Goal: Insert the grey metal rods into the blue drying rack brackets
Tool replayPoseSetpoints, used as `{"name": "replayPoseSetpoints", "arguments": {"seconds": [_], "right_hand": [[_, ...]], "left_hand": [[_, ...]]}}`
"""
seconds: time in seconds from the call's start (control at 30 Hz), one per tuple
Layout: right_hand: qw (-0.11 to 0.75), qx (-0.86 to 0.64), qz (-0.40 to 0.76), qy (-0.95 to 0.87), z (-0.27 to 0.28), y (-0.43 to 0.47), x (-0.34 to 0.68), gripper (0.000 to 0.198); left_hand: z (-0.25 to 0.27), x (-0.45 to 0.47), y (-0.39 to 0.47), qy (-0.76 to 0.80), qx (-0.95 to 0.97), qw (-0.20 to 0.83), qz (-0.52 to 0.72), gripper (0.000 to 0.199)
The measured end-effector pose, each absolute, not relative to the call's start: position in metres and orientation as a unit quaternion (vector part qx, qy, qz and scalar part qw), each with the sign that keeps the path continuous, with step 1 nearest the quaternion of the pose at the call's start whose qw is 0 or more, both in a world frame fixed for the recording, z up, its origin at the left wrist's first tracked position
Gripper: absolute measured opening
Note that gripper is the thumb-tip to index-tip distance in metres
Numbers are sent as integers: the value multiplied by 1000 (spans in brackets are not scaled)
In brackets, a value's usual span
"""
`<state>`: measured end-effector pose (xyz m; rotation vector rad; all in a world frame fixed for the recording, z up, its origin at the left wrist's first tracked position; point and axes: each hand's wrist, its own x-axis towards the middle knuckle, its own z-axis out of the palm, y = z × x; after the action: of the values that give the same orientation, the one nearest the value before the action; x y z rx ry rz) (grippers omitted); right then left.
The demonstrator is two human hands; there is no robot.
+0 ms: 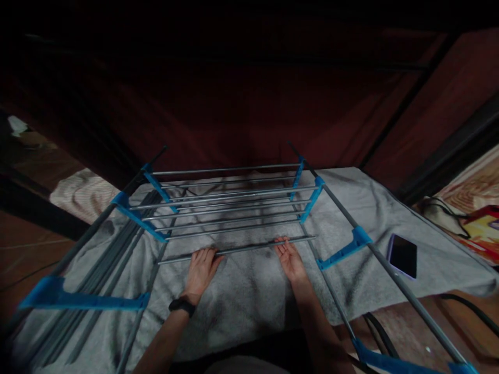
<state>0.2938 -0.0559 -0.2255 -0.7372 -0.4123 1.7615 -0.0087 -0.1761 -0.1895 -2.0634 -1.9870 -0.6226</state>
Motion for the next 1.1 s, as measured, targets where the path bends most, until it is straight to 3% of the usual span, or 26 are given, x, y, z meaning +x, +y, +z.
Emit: {"name": "replayPoseSetpoints", "arguments": {"seconds": [0.23, 1.1], "right_hand": [[565, -306, 741, -192, -225, -56, 292, 8], [561, -271, 761, -180, -224, -56, 292, 10]], "left_hand": [[-193, -14, -172, -668, -705, 129, -201, 31], [-193, -13, -172, -661, -715, 128, -190, 36]]}}
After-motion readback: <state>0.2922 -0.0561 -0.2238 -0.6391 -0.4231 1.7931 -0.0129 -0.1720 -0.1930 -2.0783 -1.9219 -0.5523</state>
